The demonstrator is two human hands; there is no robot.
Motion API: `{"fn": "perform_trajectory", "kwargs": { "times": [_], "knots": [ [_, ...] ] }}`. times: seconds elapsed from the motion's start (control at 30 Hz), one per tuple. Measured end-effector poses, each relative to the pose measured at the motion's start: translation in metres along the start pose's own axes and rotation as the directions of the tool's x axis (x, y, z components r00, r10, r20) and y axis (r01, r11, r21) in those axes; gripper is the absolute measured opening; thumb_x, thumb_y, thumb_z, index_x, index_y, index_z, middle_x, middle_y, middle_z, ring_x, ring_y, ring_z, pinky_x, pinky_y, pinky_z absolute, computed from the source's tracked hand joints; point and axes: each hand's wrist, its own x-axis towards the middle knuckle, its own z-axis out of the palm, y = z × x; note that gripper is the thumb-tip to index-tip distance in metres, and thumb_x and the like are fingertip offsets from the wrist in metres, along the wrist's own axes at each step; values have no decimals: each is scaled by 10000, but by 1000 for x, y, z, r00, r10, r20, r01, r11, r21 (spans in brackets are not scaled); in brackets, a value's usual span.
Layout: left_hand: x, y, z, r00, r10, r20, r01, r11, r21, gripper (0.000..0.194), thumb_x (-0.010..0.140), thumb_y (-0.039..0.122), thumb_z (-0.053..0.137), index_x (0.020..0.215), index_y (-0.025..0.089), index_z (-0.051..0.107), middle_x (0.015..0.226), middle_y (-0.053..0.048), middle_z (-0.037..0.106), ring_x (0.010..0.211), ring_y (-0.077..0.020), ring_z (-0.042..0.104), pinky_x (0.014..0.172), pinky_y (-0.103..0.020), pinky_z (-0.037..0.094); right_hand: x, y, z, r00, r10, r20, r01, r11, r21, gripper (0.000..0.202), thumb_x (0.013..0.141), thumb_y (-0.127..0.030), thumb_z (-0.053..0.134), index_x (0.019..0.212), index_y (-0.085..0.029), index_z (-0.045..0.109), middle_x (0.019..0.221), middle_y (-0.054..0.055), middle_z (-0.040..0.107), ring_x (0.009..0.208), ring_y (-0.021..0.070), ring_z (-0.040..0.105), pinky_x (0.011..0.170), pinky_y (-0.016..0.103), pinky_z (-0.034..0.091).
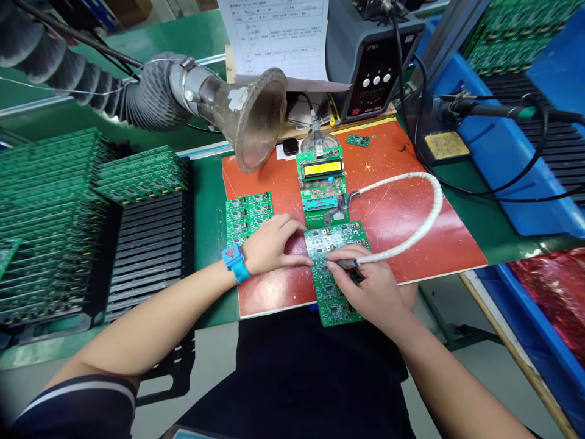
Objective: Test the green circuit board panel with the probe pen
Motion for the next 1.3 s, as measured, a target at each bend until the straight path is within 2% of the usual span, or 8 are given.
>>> {"fn": "perform_trajectory", "kwargs": {
  "times": [0.67,1.3],
  "knots": [
    [0,0,1,1000,-3,5,3,1000,1,634,771,731,524,1057,165,535,970,-82,565,904,-229,539,803,-366,454,1,-2,-1,1000,-8,-4,8,1000,-15,61,885,-246,576,885,-227,634,889,45,662,863,204,645,791,353,544],
    [0,1,1,1000,-10,4,10,1000,-4,682,756,762,501,1066,156,541,977,-91,567,909,-237,541,813,-377,460,1,-2,-1,1000,-19,1,19,1000,10,43,883,-213,584,895,-219,625,896,42,647,864,190,637,798,338,531]
  ]
}}
